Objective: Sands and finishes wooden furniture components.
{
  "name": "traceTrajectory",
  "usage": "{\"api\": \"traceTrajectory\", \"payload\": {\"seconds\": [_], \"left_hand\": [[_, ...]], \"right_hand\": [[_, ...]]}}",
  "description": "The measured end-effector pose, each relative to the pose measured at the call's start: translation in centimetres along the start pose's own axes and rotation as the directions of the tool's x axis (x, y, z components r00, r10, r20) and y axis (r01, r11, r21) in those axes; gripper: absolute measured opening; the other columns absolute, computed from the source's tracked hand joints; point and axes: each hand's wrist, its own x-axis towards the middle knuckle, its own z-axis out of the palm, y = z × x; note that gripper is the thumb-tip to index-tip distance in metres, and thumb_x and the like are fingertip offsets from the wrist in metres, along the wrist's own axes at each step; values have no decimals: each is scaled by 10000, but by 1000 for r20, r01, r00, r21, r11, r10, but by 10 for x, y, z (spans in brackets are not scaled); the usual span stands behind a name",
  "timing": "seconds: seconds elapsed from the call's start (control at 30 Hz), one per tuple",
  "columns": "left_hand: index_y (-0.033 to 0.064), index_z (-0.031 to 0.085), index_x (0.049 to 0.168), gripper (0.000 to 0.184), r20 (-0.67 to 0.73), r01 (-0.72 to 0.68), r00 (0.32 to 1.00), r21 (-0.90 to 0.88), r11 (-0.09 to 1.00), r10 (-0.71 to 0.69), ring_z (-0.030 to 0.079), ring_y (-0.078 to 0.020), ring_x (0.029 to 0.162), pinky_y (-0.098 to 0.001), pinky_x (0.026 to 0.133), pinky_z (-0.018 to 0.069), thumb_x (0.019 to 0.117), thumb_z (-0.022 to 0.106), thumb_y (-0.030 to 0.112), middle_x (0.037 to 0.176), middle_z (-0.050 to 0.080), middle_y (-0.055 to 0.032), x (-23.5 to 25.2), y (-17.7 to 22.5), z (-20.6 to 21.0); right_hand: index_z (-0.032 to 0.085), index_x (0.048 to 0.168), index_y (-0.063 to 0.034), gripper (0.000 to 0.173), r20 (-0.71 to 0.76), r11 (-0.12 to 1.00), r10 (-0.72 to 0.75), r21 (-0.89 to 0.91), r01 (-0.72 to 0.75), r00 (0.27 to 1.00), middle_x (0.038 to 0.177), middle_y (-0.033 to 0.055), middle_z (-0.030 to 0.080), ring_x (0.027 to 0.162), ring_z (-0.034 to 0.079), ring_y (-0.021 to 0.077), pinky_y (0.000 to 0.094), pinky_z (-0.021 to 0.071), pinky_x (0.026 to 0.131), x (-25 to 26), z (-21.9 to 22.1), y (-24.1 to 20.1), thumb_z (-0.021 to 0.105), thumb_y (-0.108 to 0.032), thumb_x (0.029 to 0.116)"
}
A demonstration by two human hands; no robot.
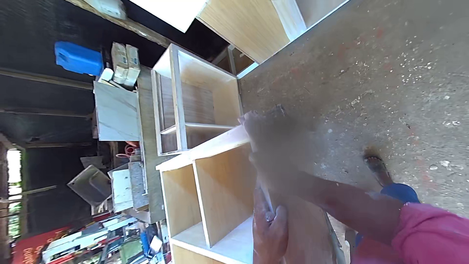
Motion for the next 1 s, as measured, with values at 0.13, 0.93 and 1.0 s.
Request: {"api": "traceTrajectory", "payload": {"seconds": [0.13, 0.93, 1.0], "left_hand": [[-10, 186, 1607, 857, -4, 42, 999, 18, 999, -42, 507, -75, 1358, -223, 1079, 467, 853, 593, 0, 1579, 407, -148, -2, 4, 0], [-75, 285, 1568, 670, 344, -384, 904, 914, -132, -254, 89, -406, 1571, -607, 1252, 63, 1007, 544, 185, 1692, 151, -222, 126, 37, 86], [-23, 319, 1573, 690, 364, -414, 857, 908, -68, -364, 146, -360, 1568, -560, 1261, 88, 973, 583, 191, 1692, 211, -156, 135, 15, 98]], "right_hand": [[290, 1604, -33, 606, 3, 938, 337, -84, -336, 941, 1681, 122, 265, 1563, 222, 240, 452, 199, 1273, -52, -7, 78, 277, -353, 1090], [570, 1371, 37, 391, -172, 694, 720, 181, -697, 672, 1277, 212, 649, 1148, 654, 250, 439, 534, 1004, -79, -100, 157, 400, -93, 1043], [567, 1369, 40, 393, -168, 632, 773, 276, -724, 611, 1275, 205, 649, 1113, 665, 237, 431, 554, 962, -93, -124, 166, 399, -62, 1029]]}}
